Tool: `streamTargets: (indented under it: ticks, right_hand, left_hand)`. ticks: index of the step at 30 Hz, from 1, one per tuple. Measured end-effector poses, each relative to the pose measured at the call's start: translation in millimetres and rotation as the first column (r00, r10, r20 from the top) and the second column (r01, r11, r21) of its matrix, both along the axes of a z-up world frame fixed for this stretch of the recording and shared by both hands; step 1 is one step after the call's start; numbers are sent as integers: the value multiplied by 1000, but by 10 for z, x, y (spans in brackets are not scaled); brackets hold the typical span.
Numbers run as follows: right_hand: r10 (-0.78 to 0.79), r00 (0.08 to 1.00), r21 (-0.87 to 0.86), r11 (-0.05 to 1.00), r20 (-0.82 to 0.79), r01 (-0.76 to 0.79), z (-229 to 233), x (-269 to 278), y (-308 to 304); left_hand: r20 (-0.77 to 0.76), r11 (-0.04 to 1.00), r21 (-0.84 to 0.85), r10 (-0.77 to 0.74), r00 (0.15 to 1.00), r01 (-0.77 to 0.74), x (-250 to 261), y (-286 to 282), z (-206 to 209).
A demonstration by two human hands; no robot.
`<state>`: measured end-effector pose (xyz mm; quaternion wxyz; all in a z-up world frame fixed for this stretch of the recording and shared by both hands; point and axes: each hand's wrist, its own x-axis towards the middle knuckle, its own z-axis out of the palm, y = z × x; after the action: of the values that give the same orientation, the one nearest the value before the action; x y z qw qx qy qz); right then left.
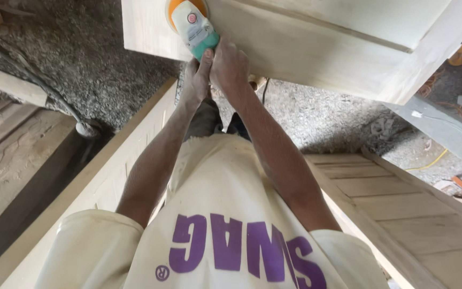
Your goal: The person uses a handheld electric sander to smooth the surface of a large wooden door. They systematically move the sander across the flat panels and edges of the door, occasionally pausing to wipe the surface with their hand to check the finish.
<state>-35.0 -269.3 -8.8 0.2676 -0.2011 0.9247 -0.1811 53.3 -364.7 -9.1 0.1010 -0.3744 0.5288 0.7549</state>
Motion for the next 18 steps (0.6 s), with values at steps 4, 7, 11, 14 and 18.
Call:
streamTargets:
  ticks: [4,7,11,14,18]
  right_hand:
    - [-102,994,4,995,36,102,94,-270,89]
    - [-232,968,33,973,96,229,264,-285,449]
    - [-432,898,144,897,83,418,233,-439,1079]
    - [-501,866,96,861,-4,499,152,-527,1706]
    - [-548,836,116,831,0,545,129,-553,2499]
  left_hand:
    - [-29,985,-133,-119,992,114,-367,51,21]
    - [-52,979,-87,-192,980,187,-474,352,103]
    - [57,905,-21,-423,904,424,-847,837,170]
    - [-30,885,-124,-456,889,450,-1066,1380,160]
    - [3,770,-118,-631,776,627,-1228,2089,56]
